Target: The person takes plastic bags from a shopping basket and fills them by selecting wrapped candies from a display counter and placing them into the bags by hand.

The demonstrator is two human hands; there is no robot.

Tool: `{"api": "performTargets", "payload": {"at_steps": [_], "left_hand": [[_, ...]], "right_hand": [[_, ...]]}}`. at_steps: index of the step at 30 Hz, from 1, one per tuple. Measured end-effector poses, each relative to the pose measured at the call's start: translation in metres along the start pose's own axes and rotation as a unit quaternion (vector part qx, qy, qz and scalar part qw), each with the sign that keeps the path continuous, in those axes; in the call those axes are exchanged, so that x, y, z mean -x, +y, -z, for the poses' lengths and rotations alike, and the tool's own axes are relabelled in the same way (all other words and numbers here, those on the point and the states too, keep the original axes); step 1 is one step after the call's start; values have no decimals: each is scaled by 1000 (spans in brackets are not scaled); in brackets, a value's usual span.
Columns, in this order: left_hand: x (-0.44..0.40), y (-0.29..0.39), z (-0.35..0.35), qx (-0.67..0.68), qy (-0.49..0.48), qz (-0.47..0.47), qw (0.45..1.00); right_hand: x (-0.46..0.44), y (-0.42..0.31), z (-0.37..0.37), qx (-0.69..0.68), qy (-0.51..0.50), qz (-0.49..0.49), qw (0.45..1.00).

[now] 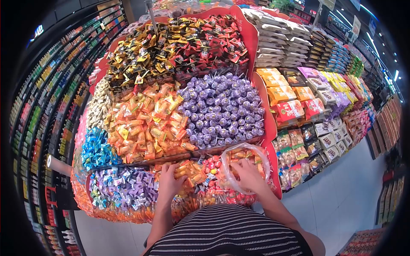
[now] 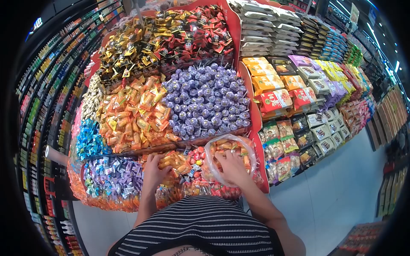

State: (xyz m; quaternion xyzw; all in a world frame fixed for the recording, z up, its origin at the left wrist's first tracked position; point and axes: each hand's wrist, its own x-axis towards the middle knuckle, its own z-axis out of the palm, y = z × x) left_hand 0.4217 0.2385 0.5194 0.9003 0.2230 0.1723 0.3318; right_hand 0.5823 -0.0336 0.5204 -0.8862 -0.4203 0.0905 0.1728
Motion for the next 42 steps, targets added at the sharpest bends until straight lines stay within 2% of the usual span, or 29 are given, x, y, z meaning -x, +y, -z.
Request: {"api": "performTargets", "payload": {"at_steps": [3,5,9,15,17,22,25,27,33,37,39,41,42], "left_hand": [[-1,-1,-1,-17,11,-31,999],[-2,9,3,7,6,23,1000],[-3,11,3,18,19,31,999],[-2,9,4,-10,38,2,999],[-3,8,4,-24,75,-44,996],[-4,14,7,3,103,-79,992],[-2,22,10,42,84,-70,993],[-1,22,10,64,70,-63,993],[-1,27,7,96,58,-119,987],[2,31,4,157,11,-124,980],[7,29,-2,186,-14,-123,975],[13,29,-16,433,-123,-15,893],[15,33,-18,433,-123,-14,893]], "right_hand": [[0,-7,6,-56,-30,3,998],[1,-8,5,-61,-24,11,998],[2,-13,5,-107,-26,-3,994],[0,-6,3,-133,-21,21,991],[0,-9,7,-122,-27,17,992],[-1,-2,-2,-122,-35,14,992],[0,-1,0,-149,-24,28,988],[0,-1,5,-182,19,7,983],[-2,5,23,-207,72,-20,975],[-4,2,38,-172,134,1,976],[-7,0,46,-144,200,44,968],[-7,-9,53,-175,225,47,957],[-7,-16,56,-206,249,51,945]]}}
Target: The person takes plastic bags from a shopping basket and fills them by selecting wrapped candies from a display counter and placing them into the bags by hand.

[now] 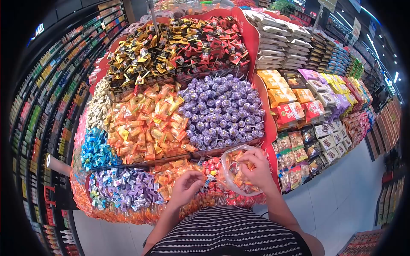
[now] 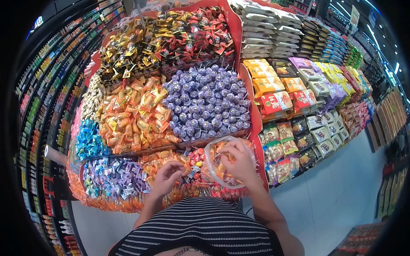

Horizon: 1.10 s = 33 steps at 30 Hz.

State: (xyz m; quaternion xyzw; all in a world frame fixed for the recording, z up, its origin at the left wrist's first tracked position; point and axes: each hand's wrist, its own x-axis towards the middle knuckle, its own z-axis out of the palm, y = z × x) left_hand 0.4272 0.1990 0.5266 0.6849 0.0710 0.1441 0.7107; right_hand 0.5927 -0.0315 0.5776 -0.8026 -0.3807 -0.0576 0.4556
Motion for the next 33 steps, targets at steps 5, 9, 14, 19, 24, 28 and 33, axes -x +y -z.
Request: {"api": "performTargets", "payload": {"at_steps": [5,9,14,19,24,28,33], "left_hand": [[6,7,-29,214,-163,213,939],[3,36,-37,127,-231,271,926],[11,1,-37,218,-223,271,910],[8,-10,-33,281,-145,236,919],[2,-5,-31,323,-65,235,914],[2,-8,-33,351,-6,264,898],[1,5,-35,342,-10,267,901]], "right_hand": [[7,-40,-30,-108,35,18,993],[25,-48,-57,-146,24,46,988],[26,-42,-59,-151,3,52,987],[29,-41,-58,-148,9,64,987],[28,-36,-53,-168,3,56,984],[29,-32,-61,-79,-83,126,985],[30,-44,-61,-38,-160,119,979]]}}
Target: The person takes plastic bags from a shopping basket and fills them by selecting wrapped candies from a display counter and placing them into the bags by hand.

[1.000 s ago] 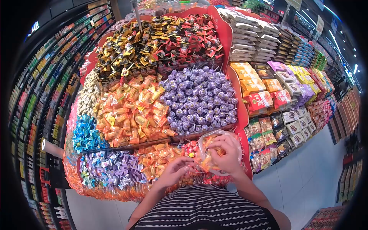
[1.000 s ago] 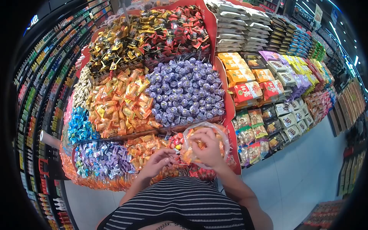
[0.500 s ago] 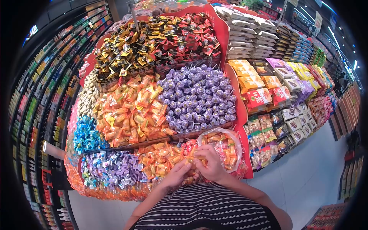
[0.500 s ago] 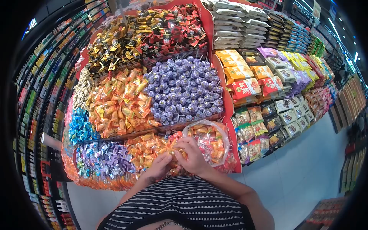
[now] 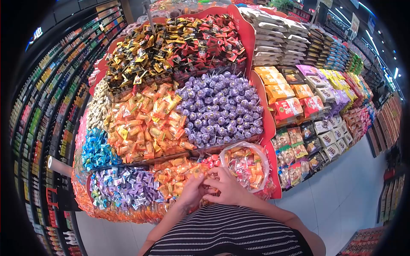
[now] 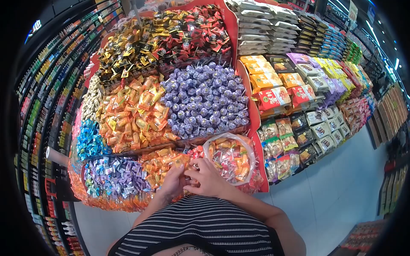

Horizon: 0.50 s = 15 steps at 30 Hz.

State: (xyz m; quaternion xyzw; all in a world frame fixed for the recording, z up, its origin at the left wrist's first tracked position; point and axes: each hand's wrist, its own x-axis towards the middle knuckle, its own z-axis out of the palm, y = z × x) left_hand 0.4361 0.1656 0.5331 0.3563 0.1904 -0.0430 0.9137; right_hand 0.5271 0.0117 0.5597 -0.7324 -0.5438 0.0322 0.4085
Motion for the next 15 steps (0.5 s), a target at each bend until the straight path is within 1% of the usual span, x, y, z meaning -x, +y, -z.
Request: {"api": "performTargets", "payload": {"at_steps": [1,2,4,5,6,7,8,9,11,12,14,15], "left_hand": [[0,-2,4,-39,7,-26,999],[-1,-5,9,-39,8,-24,999],[-1,-10,18,-35,-17,-91,995],[0,-10,20,-33,-17,-83,996],[0,-6,17,-64,3,-102,993],[-1,-1,10,-95,21,-121,988],[0,5,-12,-74,79,-127,986],[-2,5,-2,-75,73,-115,988],[-4,10,32,-162,70,-103,979],[-4,10,34,-164,66,-91,980],[-5,16,33,-268,161,-202,928],[-3,18,35,-270,162,-200,928]], "right_hand": [[-1,0,2,-1,0,-1,1000],[-1,0,4,-22,1,11,1000],[-9,-3,13,-44,2,21,999],[-16,-8,22,-42,27,60,997],[-22,-17,32,-39,53,95,993],[-28,-28,45,-37,55,84,994],[-36,-42,61,-96,64,127,985],[-44,-58,79,-153,74,169,971],[-62,-98,119,-285,60,267,919],[-60,-117,123,-284,66,255,922],[-59,-156,118,-421,161,280,847],[-59,-172,113,-486,203,295,797]]}}
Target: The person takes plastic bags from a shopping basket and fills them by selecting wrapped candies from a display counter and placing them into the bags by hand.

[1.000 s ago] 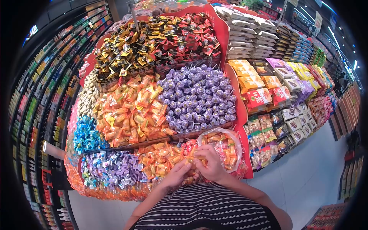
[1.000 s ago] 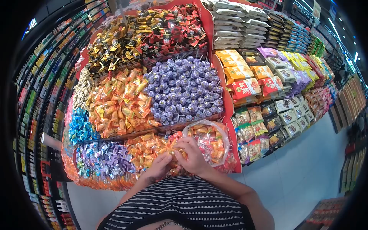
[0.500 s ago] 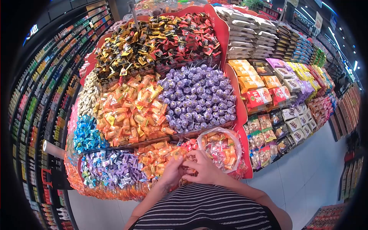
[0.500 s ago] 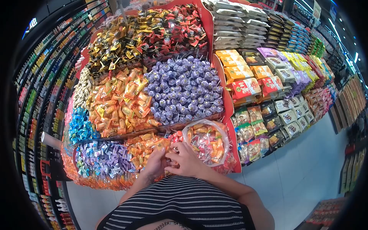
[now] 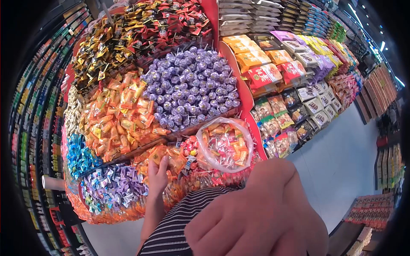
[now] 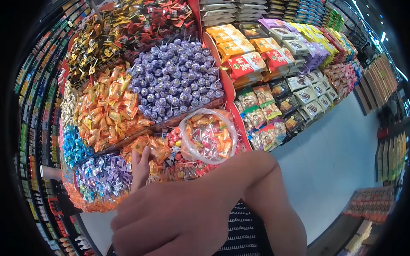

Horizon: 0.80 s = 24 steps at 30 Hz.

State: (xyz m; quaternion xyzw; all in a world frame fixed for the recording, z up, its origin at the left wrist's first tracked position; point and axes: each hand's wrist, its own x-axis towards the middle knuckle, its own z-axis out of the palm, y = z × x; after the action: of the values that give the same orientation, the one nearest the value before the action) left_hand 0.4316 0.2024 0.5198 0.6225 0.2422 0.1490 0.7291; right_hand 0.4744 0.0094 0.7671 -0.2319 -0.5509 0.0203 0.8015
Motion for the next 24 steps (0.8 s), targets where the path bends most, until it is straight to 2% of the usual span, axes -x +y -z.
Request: {"api": "performTargets", "payload": {"at_steps": [1,2,4,5,7,8,9,10,14,16,17,19,20,22,23,24], "left_hand": [[-1,2,3,-33,6,-44,998],[-1,3,6,-65,15,-88,994],[1,4,14,-49,35,-81,995],[2,1,18,-53,51,-86,994],[3,-1,25,-62,55,-87,993],[5,-1,26,-58,63,-85,993],[7,-4,29,-67,71,-89,991],[8,-2,31,-79,82,-94,989],[10,1,38,-107,80,-131,982],[12,8,36,-121,83,-129,981],[11,11,35,-129,95,-155,975],[8,14,37,-170,103,-182,963],[2,7,46,-193,97,-197,956],[5,17,40,-242,118,-170,948],[2,14,45,-243,110,-176,948],[0,12,47,-247,110,-175,947]], "right_hand": [[0,0,-11,-69,52,34,996],[1,2,-17,-75,49,33,995],[6,3,-27,-200,119,2,973],[11,1,-30,-205,122,-6,971],[21,-6,-34,-249,117,-126,953],[22,0,-32,-252,123,-132,951],[22,13,-28,-154,82,-9,985],[24,22,-26,-54,38,112,991],[34,15,-21,-27,-16,128,991],[31,0,-25,-195,16,-17,981],[37,-2,-22,-196,17,-17,980],[50,-3,-13,-168,-154,-119,966],[57,-5,-23,-160,-149,-121,968],[61,-6,-53,-181,55,-33,981],[64,-3,-48,-179,60,-32,981],[60,5,-35,-53,1,72,996]]}}
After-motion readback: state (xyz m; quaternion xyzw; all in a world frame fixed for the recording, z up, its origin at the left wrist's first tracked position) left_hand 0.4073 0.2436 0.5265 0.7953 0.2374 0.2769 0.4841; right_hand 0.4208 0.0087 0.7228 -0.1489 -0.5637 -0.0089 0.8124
